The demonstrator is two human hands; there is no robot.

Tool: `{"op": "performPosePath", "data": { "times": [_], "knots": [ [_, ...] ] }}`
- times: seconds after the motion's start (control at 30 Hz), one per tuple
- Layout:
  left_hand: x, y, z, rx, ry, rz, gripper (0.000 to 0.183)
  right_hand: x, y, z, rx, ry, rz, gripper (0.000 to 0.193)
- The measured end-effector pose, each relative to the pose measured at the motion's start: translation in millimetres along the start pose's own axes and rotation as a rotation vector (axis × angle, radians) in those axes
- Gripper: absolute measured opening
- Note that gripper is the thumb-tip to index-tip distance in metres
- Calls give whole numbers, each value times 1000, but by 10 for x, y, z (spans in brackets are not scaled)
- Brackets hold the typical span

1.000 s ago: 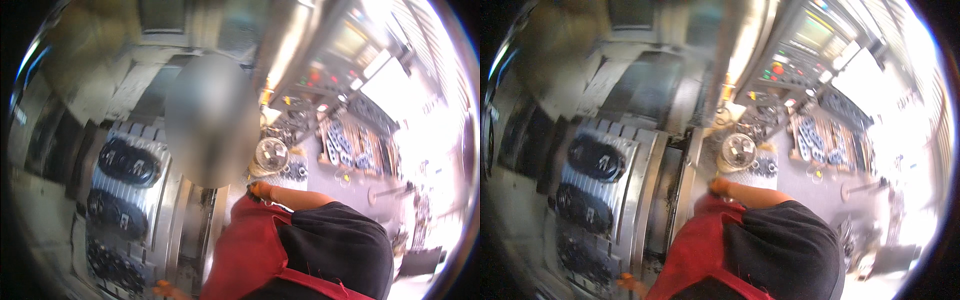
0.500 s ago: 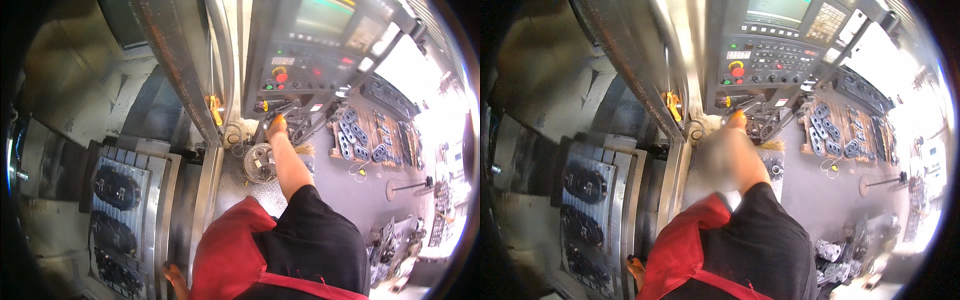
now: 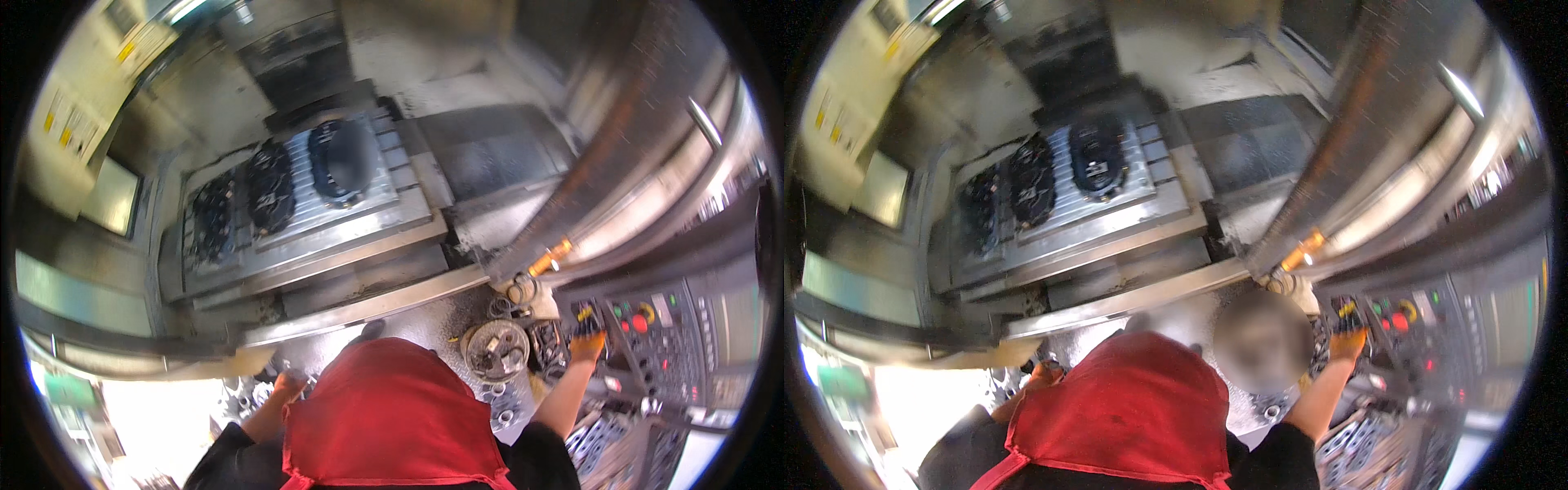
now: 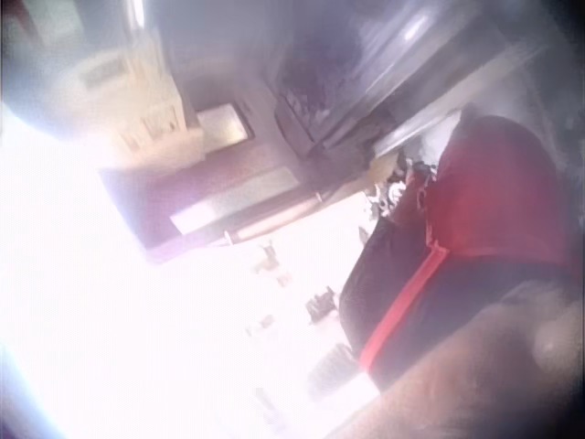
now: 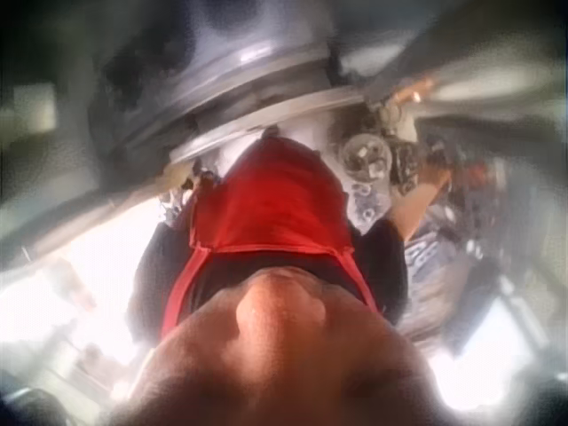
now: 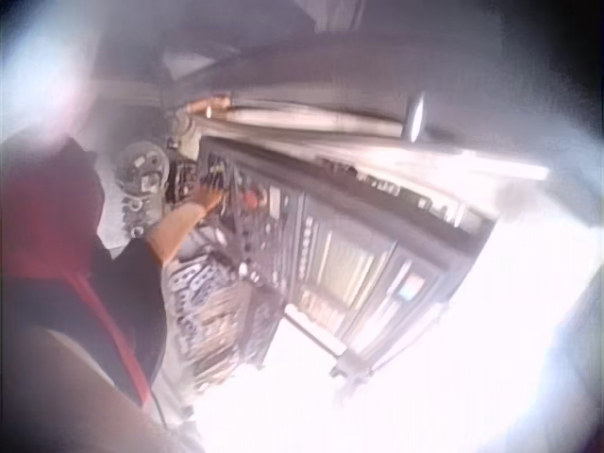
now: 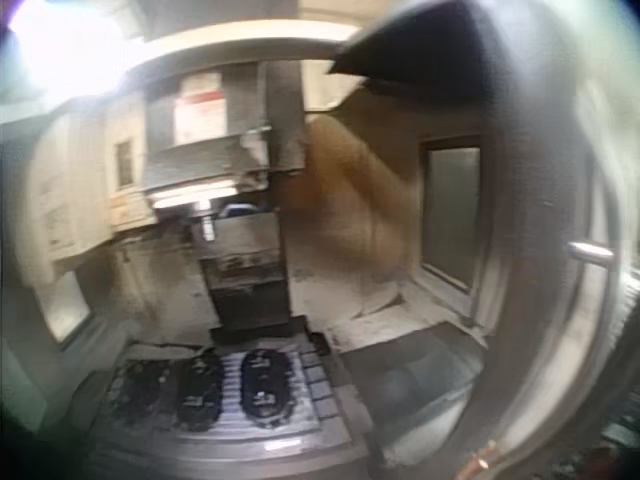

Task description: The person uses a wrench to tighten bolts on several black metal covers mounted inside a CNC machine, then uses a control panel and closes the machine doors.

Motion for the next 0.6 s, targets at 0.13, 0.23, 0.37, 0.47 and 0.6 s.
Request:
{"op": "performPosePath", "data": {
  "times": [0.13,0.23,0.37,0.47,0.6],
  "knots": [
    [-641,-4,-23,95,-28,-45,43,211,-341,695,298,118,55,45],
    [-1375,-174,227,162,47,81,62,379,-163,1619,683,301,-60,36],
    [-2411,-771,1189,224,485,379,57,468,1036,2581,856,259,-274,43],
    [-3062,-1463,1880,124,658,702,70,655,2767,3244,2296,-599,-851,73],
    [-3944,-2260,2427,-13,453,870,83,681,4927,4718,2279,-1085,-1109,92]
  ]
}}
Point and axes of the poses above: each hand's wrist, its own x-axis away from the middle knuckle, its own y-axis out of the palm, z = x × y, the point moved 7 cm from there along -x, towards the middle knuckle, and after that the axes turned 12 degrees about x, right-handed, at the moved point
